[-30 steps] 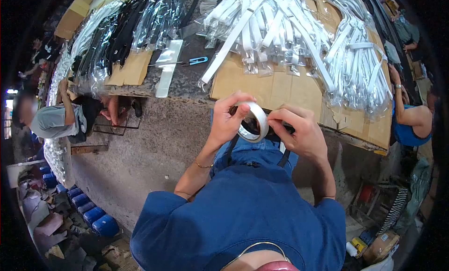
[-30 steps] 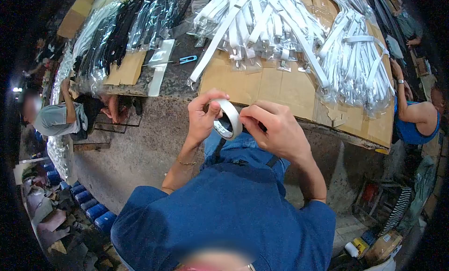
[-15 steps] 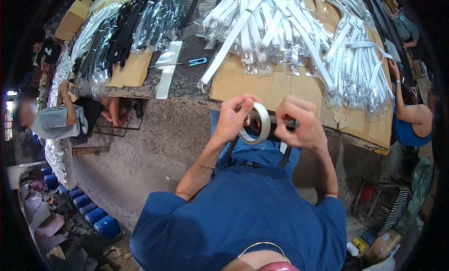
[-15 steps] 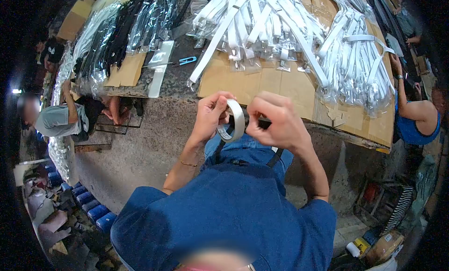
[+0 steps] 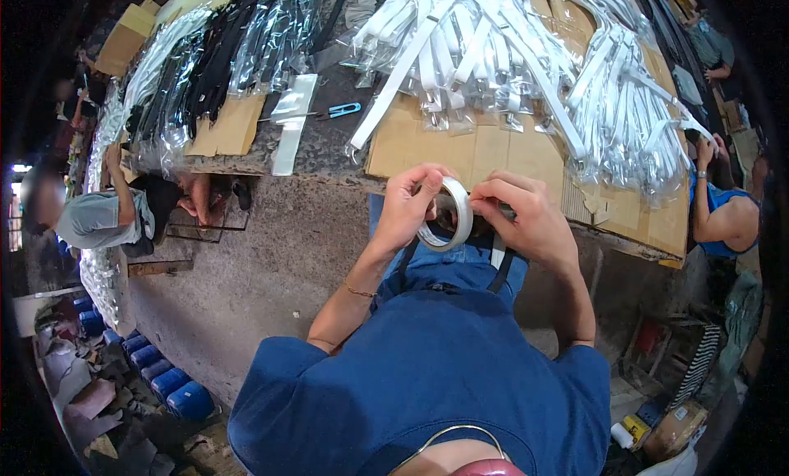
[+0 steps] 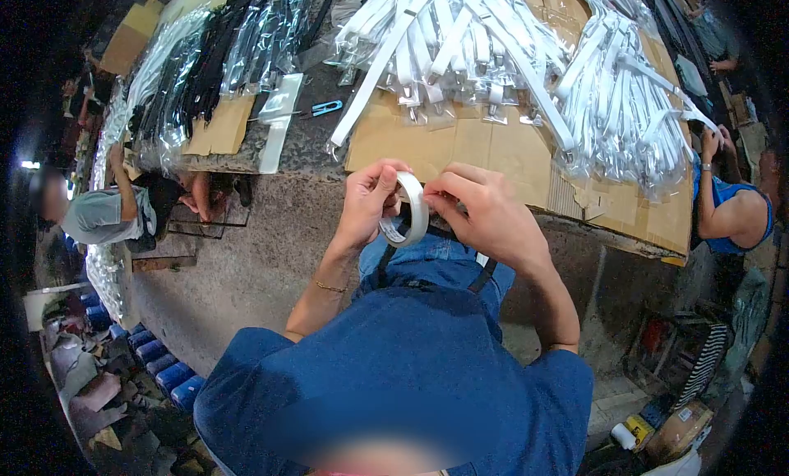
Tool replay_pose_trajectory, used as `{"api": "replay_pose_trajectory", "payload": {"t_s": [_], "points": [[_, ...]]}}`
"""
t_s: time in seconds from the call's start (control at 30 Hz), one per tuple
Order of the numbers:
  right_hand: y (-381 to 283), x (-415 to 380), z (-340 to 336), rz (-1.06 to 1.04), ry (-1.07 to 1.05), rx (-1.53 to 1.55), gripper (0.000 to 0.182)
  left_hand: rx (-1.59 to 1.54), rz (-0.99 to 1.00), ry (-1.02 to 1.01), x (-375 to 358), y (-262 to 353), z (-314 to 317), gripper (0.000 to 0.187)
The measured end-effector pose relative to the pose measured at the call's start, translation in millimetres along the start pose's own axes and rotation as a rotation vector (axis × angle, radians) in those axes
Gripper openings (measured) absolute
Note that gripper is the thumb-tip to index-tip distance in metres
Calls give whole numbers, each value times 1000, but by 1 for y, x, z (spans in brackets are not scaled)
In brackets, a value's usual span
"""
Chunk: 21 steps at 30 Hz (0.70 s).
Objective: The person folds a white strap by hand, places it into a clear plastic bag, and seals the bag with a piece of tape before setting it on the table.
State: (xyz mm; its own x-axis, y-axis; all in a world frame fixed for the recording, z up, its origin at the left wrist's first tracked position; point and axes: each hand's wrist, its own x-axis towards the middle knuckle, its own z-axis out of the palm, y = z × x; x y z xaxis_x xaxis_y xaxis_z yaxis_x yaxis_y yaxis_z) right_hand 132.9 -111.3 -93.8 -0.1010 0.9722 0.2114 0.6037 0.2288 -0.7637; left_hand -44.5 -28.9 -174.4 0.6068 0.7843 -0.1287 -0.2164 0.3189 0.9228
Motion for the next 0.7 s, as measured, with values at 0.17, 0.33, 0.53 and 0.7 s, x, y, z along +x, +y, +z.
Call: {"api": "replay_pose_trajectory", "payload": {"t_s": [0.17, 0.33, 0.53, 0.7], "points": [[-1, 3, -2, -18, -99, -143, 13, 21, 7, -1, 1, -5, 0, 36], [10, 6, 3, -60, -170, -161, 17, -8, -52, -35, -1, -4, 0, 35], [19, 2, 7, 323, -112, 340, 12, -1, 31, -28, -2, -8, -8, 36], [23, -5, 20, 567, -103, 1124, 27, 271, 397, 44, -5, 5, -3, 38]]}}
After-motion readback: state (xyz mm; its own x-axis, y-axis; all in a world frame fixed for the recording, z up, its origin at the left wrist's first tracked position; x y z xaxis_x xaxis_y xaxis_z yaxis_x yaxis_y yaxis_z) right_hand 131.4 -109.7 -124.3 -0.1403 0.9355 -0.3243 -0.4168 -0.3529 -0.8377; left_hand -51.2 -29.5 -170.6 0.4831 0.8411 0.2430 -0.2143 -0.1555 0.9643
